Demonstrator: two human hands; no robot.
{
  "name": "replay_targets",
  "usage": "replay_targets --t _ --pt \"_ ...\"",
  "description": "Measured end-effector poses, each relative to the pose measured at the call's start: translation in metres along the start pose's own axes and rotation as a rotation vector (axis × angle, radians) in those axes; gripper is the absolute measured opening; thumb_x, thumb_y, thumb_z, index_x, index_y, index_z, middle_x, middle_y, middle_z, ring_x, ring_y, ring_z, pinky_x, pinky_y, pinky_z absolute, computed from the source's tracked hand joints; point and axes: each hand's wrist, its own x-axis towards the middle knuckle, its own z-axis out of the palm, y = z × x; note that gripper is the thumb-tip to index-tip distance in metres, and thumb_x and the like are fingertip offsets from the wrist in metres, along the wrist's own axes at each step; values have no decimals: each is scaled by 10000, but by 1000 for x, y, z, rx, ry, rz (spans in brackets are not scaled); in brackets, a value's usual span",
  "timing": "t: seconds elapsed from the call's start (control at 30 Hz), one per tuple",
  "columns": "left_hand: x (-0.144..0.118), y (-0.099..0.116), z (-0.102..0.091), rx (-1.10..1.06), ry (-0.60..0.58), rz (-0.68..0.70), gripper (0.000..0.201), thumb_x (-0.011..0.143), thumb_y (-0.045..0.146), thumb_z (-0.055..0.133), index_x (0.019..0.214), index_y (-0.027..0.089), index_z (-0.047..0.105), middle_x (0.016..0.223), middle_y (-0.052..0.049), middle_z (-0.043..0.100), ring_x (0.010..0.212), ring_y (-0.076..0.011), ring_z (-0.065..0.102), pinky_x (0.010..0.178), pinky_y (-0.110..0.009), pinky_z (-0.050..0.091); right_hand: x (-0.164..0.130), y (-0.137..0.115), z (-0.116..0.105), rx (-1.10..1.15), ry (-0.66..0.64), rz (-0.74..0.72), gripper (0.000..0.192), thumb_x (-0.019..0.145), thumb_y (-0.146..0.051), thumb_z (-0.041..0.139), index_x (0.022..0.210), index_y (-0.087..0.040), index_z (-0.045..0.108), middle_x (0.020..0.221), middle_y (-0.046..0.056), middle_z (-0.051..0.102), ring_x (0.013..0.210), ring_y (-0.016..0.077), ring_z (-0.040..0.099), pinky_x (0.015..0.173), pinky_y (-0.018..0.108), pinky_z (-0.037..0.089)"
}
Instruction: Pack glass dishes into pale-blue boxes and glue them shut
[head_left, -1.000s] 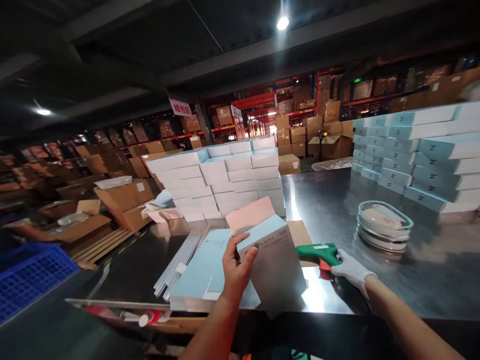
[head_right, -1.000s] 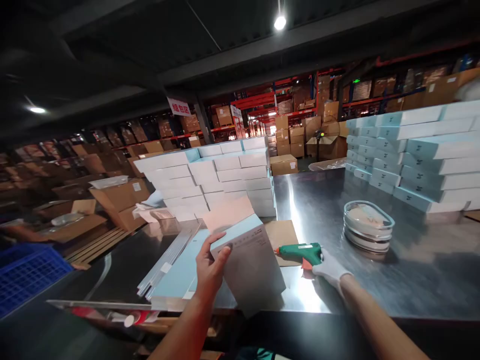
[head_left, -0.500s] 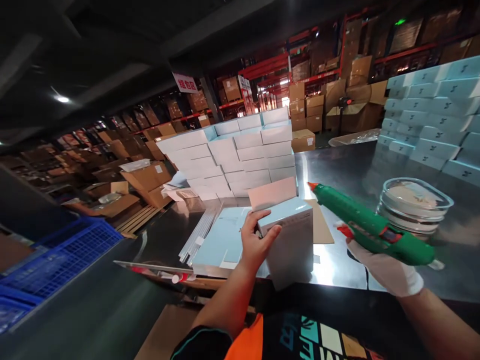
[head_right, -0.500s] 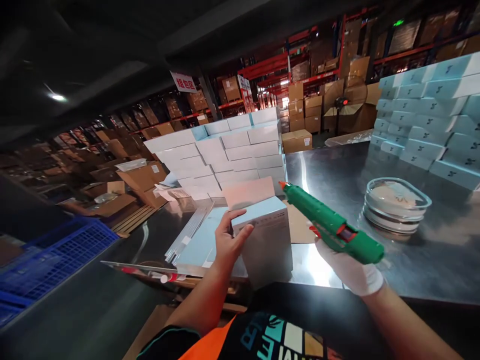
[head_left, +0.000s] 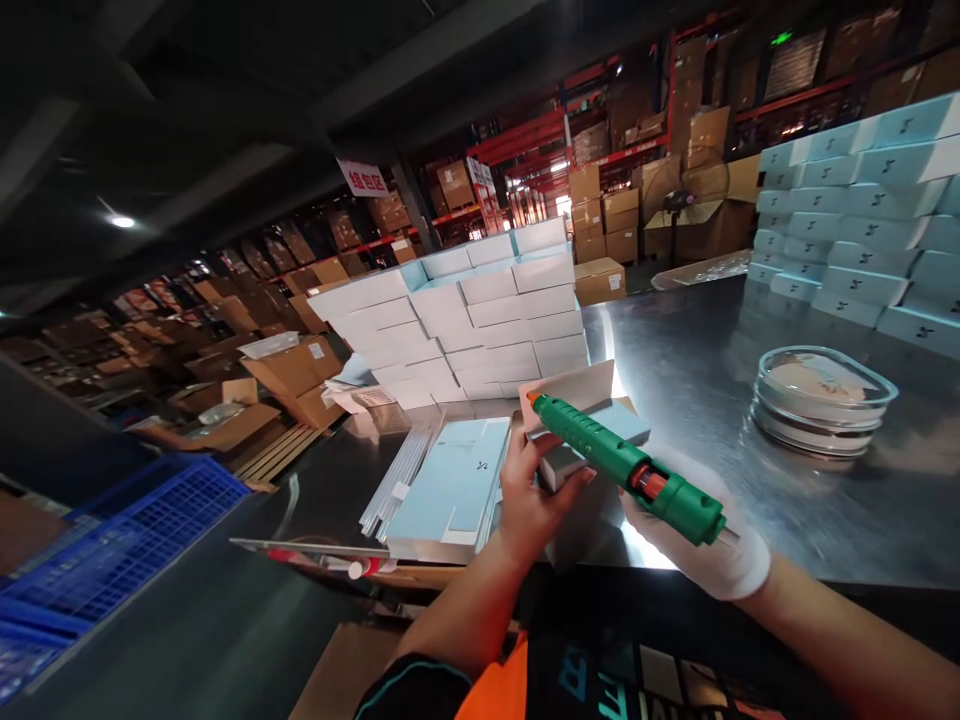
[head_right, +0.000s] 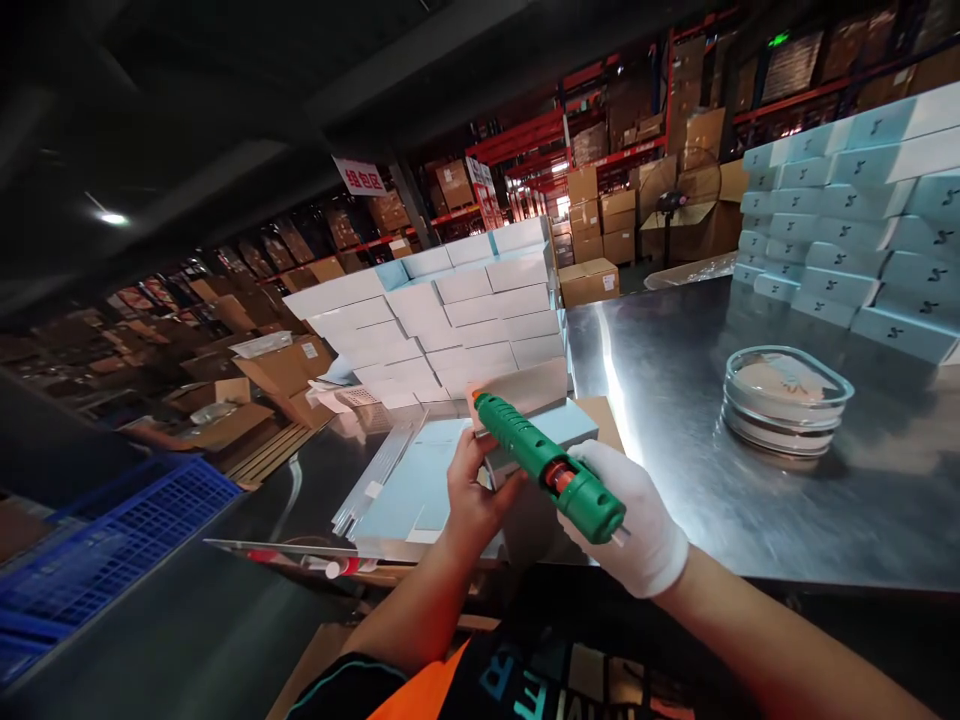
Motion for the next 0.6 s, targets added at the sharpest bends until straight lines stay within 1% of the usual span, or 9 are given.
replay_targets --t 0.07,0.1,0.2,0.27,0.3,0.37,0.43,0.53,0.6 --pt "0 -1 -1 -5 -2 3 400 888 498 872 1190 254 773 1099 -80 718 1023 -252 709 898 -378 600 1 2 -2 15 13 9 62 831 -265 722 890 -256 703 762 16 711 690 217 681 686 344 612" --pt "-1 -2 -2 0 3 -8 405 886 504 873 1191 255 778 1104 -84 718 1029 -253 708 901 -378 601 2 7 -4 26 33 63 57 828 -268 714 883 -257 703 754 20 702 687 223 679 687 353 614" --pt "-2 -4 -5 18 23 -96 423 879 539 869 1178 251 793 1111 -93 713 1016 -251 703 894 -379 603 4 33 -5 153 67 475 90 787 -286 754 756 -260 674 695 37 648 745 256 694 719 372 628" --pt "-1 -5 -7 -1 25 -176 458 857 576 878 1168 248 804 1096 -91 710 1004 -254 700 888 -382 598 5 54 -2 258 51 726 147 779 -310 786 730 -254 659 644 34 616 722 258 690 655 357 620" --pt "-1 -6 -8 -26 28 -214 478 841 598 886 1156 246 811 1089 -90 712 1015 -261 700 903 -389 592 6 63 1 300 36 805 161 778 -330 797 748 -247 661 618 27 605 670 245 673 591 340 599" --pt "2 -6 -10 -102 39 -291 519 808 644 897 1126 241 821 1080 -90 726 1048 -280 701 943 -406 577 7 79 11 351 5 886 216 793 -403 786 776 -229 660 572 15 593 545 207 613 481 310 537" --pt "4 -6 -12 -195 46 -367 558 790 685 893 1108 232 822 1071 -90 742 1055 -290 705 957 -411 566 5 93 19 387 -59 951 309 848 -500 731 771 -207 668 567 38 621 498 192 595 465 307 529" --pt "6 -5 -16 -310 49 -477 599 800 724 863 1108 213 815 1051 -90 753 996 -279 710 897 -387 565 2 114 22 148 -235 943 527 1002 -591 515 687 -196 667 569 115 663 519 234 656 542 365 581" --pt "5 -6 -17 -351 46 -536 617 805 743 846 1111 208 812 1011 -83 756 932 -266 708 839 -370 565 0 128 16 -79 -309 882 571 1026 -594 486 664 -195 674 579 149 676 577 281 705 619 413 603"
